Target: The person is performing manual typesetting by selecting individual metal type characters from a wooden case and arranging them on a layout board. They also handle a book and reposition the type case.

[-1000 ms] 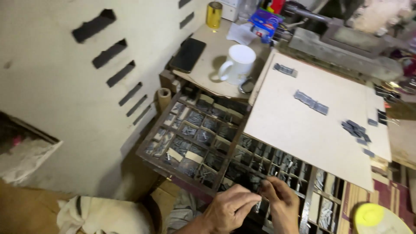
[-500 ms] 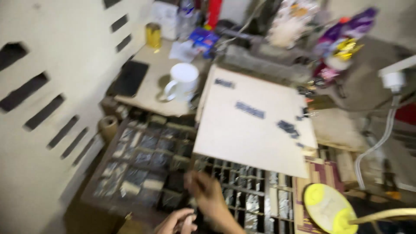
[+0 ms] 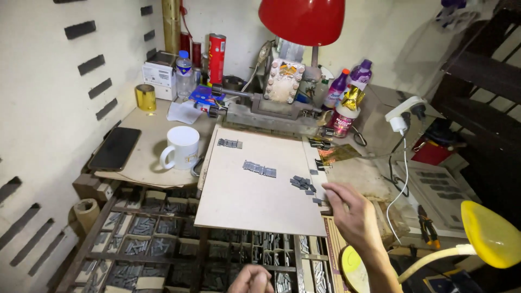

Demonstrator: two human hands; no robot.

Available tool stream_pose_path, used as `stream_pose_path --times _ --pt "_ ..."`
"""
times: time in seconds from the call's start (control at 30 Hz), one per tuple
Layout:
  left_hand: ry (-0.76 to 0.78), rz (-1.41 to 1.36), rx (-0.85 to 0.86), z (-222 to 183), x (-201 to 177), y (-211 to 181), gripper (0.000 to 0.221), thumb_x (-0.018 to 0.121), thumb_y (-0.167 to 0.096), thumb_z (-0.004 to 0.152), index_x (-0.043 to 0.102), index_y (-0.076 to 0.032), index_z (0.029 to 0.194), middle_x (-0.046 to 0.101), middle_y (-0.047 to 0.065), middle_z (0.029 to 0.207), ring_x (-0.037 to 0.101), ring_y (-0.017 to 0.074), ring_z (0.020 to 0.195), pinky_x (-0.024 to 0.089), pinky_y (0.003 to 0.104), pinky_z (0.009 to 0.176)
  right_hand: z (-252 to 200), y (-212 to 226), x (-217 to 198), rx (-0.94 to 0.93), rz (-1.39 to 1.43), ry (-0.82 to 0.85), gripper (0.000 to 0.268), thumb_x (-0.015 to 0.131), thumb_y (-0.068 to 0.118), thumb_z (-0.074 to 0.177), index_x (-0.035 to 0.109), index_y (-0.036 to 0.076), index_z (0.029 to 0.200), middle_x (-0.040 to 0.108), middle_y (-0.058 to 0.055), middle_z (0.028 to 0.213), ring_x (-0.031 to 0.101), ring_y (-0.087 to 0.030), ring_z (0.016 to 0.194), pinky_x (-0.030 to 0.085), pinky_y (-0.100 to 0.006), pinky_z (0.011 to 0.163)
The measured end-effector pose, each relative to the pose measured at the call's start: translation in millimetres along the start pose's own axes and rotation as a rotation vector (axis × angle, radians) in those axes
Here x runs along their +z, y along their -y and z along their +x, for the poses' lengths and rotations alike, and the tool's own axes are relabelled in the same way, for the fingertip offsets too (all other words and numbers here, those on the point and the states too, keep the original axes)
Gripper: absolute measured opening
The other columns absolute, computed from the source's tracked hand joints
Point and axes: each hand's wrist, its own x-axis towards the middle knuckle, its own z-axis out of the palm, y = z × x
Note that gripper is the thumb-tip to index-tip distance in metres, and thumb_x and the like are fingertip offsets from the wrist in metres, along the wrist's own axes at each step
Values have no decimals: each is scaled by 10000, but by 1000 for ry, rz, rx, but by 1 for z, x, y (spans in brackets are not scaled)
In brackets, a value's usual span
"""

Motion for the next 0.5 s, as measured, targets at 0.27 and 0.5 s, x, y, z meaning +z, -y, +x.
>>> stream_pose_path --times 0.27,0.5 --pt "-112 -782 -400 -4 80 -79 302 497 -55 1094 569 202 1235 701 358 992 713 428 791 634 446 698 50 30 21 -170 15 433 368 480 303 1028 728 121 1230 677 -126 1364 628 -256 1262 469 -441 1085" --pt "38 -1092 -277 7 110 -100 286 412 -29 1074 621 163 1111 701 409 1022 695 493 996 578 510 945 63 32 -8 274 289 559 499 400 240 1036 472 189 1527 735 -57 1364 368 -65 449 338 -180 373"
